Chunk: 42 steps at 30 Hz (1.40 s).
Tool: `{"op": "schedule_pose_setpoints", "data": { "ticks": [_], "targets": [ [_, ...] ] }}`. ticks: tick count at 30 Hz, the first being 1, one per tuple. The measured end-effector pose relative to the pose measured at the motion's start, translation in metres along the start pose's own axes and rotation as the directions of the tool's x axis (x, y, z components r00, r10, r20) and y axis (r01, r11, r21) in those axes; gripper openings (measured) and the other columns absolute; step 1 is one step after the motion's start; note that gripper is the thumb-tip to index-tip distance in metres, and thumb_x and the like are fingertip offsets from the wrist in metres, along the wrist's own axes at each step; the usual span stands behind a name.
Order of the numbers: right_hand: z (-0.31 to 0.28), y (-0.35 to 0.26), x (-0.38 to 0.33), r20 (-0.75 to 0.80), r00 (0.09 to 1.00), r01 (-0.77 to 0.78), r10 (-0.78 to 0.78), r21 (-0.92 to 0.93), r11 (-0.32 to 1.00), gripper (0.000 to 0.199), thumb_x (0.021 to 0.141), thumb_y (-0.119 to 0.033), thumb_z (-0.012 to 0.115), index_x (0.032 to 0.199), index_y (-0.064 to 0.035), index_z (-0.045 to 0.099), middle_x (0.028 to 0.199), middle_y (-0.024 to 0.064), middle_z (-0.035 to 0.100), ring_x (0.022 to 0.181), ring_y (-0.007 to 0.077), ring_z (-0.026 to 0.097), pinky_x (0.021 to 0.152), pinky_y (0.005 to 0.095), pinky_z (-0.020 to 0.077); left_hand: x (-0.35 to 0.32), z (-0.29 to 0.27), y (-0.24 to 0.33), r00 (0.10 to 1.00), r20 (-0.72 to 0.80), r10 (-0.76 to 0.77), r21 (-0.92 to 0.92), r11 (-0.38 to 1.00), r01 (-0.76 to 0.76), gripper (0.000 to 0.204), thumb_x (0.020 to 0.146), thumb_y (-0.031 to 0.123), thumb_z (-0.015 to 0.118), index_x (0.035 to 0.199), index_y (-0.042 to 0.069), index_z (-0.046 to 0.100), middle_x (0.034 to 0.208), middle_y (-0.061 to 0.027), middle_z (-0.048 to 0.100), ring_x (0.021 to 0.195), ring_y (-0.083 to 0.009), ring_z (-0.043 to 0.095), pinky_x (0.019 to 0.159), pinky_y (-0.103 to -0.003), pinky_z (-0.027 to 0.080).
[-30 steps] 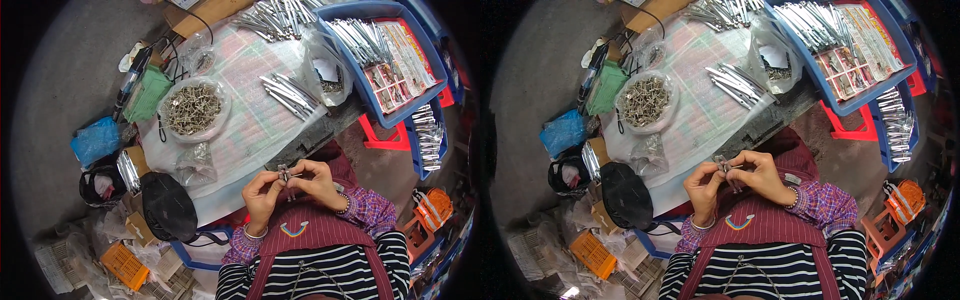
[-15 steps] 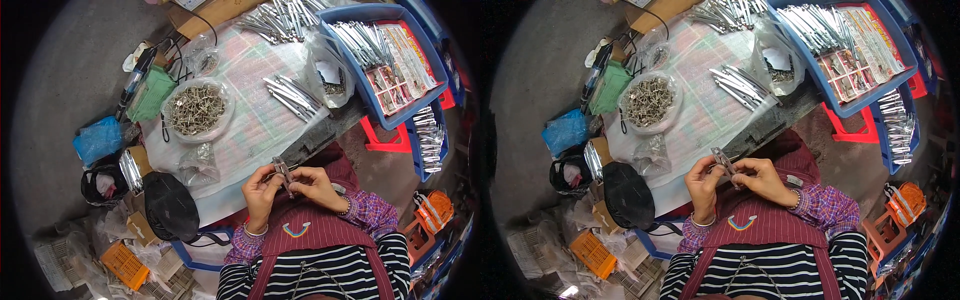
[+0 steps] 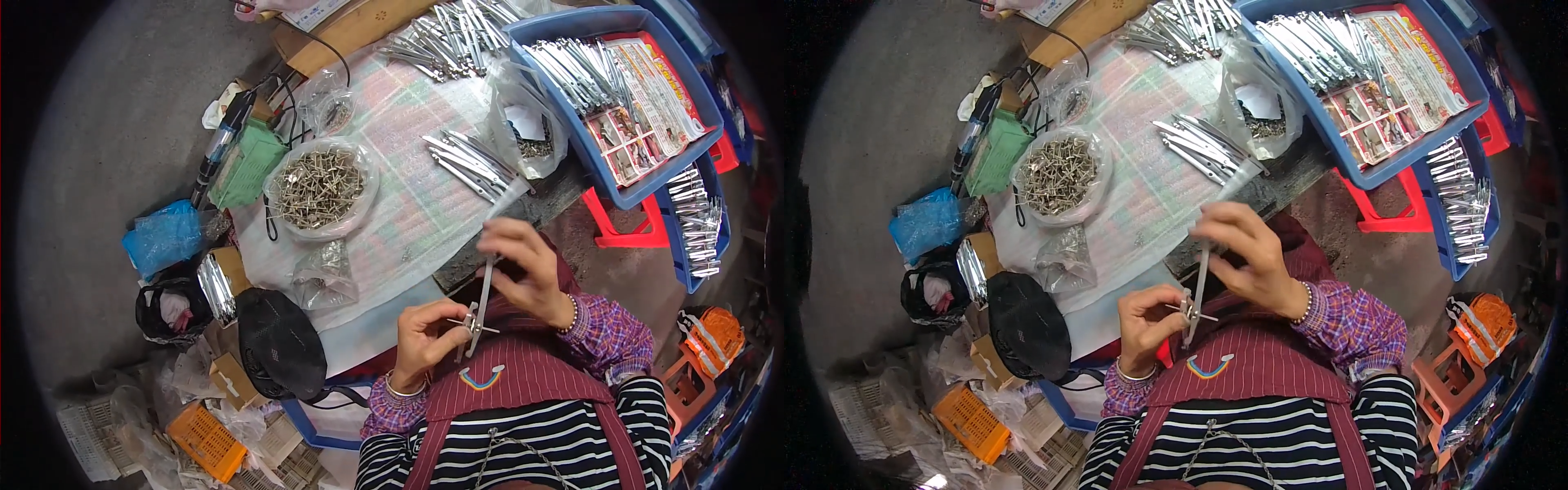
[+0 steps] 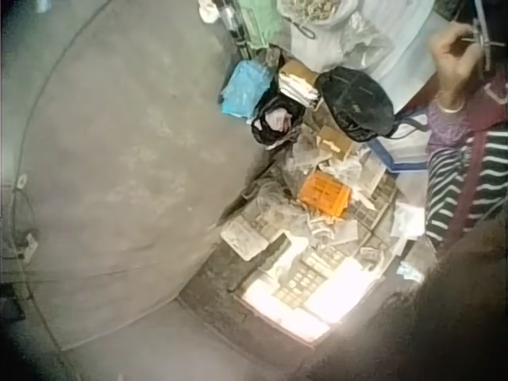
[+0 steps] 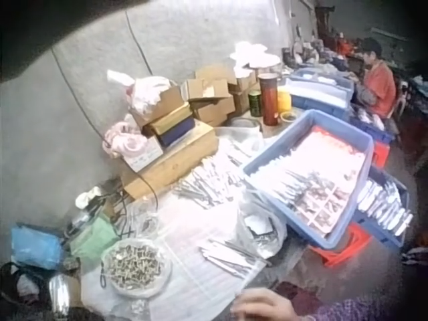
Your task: Assembling small metal hardware components by hand at a workbench.
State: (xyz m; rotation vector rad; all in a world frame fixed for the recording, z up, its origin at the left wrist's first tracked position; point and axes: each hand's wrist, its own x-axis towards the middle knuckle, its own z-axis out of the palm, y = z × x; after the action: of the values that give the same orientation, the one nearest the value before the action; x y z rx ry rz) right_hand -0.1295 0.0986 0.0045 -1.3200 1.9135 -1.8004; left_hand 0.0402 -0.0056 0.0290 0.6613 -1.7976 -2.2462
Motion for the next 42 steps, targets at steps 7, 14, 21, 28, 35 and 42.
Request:
{"op": "schedule_pose_setpoints", "data": {
  "ticks": [7,14,21,28,35,42],
  "targets": [
    [0.002,-0.034,0.008,0.173,0.976,-0.17,0.133,0.221,0.96,0.069,0.061,-0.013,0.083,0.121,-0.0018,0.05,0.114,0.0102,0.046,0.1,0.018,0.051,0.087,0.0282,0.0439,0.006,0.0,-0.02,0.944,-0.231,0.237,0.352,0.924,-0.146,0.015,0.07,-0.007,0.063,0.085,-0.007,0.063,0.077,-0.0095,0.063,0.067,-0.0138,0.061,0.061,-0.023,0.048],
    [0.019,-0.027,-0.037,0.563,0.664,-0.748,0.492,0.519,0.414,0.065,0.076,0.005,0.068,0.132,-0.0024,0.039,0.115,0.008,0.054,0.098,0.013,0.057,0.087,0.028,0.0475,0.009,0.0,-0.023,0.87,-0.42,0.259,0.301,0.944,-0.136,0.016,0.07,-0.007,0.063,0.086,-0.008,0.062,0.079,-0.0101,0.063,0.072,-0.0141,0.06,0.066,-0.024,0.049],
    [0.021,-0.003,-0.041,0.497,0.824,-0.472,0.273,0.334,0.815,0.041,0.076,-0.001,0.067,0.116,-0.0002,0.056,0.087,0.0101,0.066,0.078,0.014,0.064,0.07,0.0263,0.0512,0.002,0.001,-0.015,0.911,-0.381,0.159,0.171,0.98,-0.1,0.015,0.074,-0.007,0.06,0.089,-0.009,0.061,0.083,-0.0081,0.061,0.073,-0.011,0.057,0.066,-0.021,0.046],
    [0.034,-0.005,-0.05,0.303,0.945,-0.205,0.121,0.265,0.942,0.024,0.07,0.001,0.068,0.092,-0.0006,0.061,0.074,0.0124,0.059,0.064,0.0288,0.059,0.056,0.0352,0.0464,0.004,0.01,-0.016,0.871,-0.315,0.377,0.347,0.9,-0.264,0.014,0.071,-0.008,0.061,0.085,-0.009,0.061,0.082,-0.0104,0.06,0.074,-0.0144,0.057,0.067,-0.023,0.044],
    [0.024,0.014,-0.038,0.328,0.944,-0.113,0.031,0.232,0.966,0.023,0.067,0.004,0.065,0.089,-0.0015,0.06,0.079,0.011,0.06,0.07,0.0284,0.06,0.06,0.0347,0.0474,-0.004,0.01,-0.013,0.902,-0.375,0.216,0.134,0.975,-0.178,0.016,0.071,-0.004,0.063,0.086,-0.009,0.061,0.082,-0.0105,0.06,0.071,-0.0135,0.057,0.064,-0.022,0.044],
    [0.003,0.008,0.003,-0.014,1.0,0.019,-0.019,-0.014,1.0,0.033,0.064,-0.001,0.072,0.095,-0.0021,0.06,0.098,0.0117,0.06,0.092,0.026,0.059,0.078,0.0334,0.0475,-0.007,0.002,-0.002,0.993,-0.119,-0.015,-0.005,1.0,0.015,0.016,0.069,-0.004,0.062,0.084,-0.008,0.063,0.079,-0.011,0.062,0.068,-0.0136,0.058,0.06,-0.024,0.046]
  ]
}}
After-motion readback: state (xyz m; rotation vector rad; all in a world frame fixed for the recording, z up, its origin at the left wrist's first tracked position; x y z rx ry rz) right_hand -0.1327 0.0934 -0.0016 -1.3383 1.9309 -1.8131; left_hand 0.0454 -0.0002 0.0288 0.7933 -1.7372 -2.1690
